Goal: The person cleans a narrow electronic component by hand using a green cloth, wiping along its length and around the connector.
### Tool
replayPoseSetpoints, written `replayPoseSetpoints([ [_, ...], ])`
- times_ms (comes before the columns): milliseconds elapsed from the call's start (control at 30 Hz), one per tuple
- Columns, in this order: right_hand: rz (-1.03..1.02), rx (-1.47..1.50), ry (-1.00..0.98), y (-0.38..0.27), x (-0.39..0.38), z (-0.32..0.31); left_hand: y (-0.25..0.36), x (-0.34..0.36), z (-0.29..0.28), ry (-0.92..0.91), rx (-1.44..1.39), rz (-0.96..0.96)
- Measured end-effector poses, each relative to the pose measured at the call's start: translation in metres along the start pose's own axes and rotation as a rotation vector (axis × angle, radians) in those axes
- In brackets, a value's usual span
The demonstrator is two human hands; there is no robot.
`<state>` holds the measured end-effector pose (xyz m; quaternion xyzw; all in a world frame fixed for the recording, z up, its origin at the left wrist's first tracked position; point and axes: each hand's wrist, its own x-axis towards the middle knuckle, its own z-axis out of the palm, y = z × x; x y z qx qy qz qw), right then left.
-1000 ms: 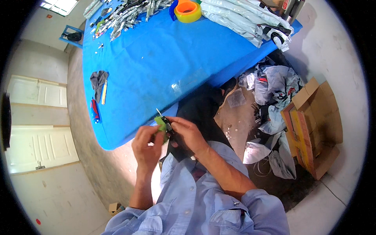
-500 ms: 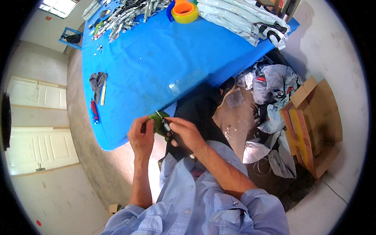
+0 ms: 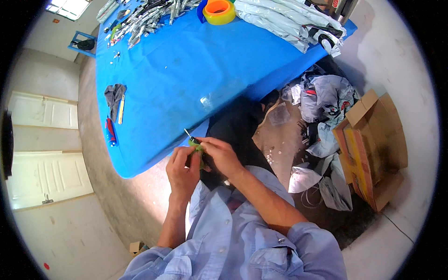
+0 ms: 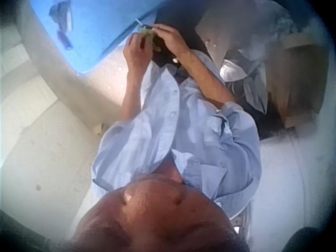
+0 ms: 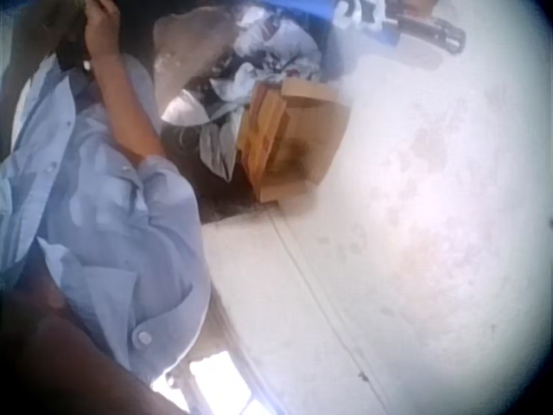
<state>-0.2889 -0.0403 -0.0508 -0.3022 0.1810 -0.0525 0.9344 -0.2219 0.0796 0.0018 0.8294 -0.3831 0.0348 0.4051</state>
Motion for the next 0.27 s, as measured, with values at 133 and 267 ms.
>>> replayPoseSetpoints([
  [133, 0.026, 0.000, 0.030, -0.004, -0.001, 0.005, -0.007, 0.017, -0.001, 0.046, 0.043, -0.050],
  [267, 0.059, 0.026, 0.006, -0.003, 0.000, 0.003, -0.017, 0.022, -0.005, 0.066, 0.031, -0.086],
])
